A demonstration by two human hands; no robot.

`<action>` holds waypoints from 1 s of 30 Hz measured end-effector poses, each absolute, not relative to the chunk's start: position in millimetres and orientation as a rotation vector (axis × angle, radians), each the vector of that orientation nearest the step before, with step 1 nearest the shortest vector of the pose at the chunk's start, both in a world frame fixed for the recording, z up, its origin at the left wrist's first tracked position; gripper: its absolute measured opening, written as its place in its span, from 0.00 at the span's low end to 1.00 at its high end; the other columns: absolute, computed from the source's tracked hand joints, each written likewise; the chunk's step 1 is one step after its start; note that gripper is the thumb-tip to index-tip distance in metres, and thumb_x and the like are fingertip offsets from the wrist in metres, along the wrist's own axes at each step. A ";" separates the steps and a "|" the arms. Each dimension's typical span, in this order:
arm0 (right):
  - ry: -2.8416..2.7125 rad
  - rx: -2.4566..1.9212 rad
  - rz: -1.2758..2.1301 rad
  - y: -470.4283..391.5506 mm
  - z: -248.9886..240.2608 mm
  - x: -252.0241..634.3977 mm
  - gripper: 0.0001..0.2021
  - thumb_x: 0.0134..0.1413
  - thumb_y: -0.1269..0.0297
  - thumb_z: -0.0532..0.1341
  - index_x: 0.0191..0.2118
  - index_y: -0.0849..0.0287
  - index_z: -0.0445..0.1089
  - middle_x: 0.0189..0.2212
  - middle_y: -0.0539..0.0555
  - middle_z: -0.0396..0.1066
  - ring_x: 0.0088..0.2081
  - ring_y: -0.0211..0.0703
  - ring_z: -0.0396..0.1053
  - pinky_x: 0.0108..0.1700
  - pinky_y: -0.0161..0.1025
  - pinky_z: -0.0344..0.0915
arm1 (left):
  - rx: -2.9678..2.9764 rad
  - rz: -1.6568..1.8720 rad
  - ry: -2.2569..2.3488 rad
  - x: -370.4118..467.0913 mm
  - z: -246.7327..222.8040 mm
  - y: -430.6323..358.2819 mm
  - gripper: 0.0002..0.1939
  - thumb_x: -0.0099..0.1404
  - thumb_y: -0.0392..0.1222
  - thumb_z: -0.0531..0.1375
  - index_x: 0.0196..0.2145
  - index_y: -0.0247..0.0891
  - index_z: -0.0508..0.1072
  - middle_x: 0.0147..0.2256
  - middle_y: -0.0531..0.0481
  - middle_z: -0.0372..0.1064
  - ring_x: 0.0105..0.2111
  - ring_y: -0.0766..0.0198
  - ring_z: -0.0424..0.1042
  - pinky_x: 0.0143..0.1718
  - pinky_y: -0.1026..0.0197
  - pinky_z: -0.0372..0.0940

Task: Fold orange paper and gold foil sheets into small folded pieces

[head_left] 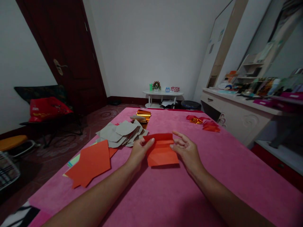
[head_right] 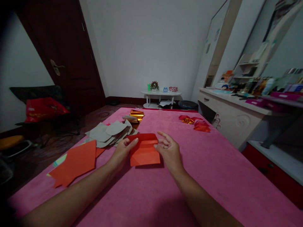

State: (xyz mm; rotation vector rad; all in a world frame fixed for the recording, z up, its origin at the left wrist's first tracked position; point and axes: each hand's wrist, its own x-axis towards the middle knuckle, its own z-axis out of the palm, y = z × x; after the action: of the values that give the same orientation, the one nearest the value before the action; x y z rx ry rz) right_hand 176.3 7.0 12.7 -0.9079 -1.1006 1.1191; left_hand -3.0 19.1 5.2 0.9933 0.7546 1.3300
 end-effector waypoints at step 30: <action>-1.177 -0.941 0.981 11.3 6.7 178.0 0.07 0.47 0.60 0.66 0.30 0.59 0.75 0.29 0.51 0.75 0.31 0.42 0.69 0.35 0.37 0.64 | 0.974 1.133 0.655 -7.3 9.2 17.8 0.20 0.53 0.40 0.68 0.42 0.30 0.75 0.41 0.36 0.75 0.39 0.53 0.76 0.44 0.54 0.67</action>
State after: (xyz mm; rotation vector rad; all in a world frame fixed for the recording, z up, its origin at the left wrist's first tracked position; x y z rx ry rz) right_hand 178.0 11.3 6.7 -0.9411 -1.1771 0.9805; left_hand -7.3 17.8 9.2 0.9740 0.6554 1.1325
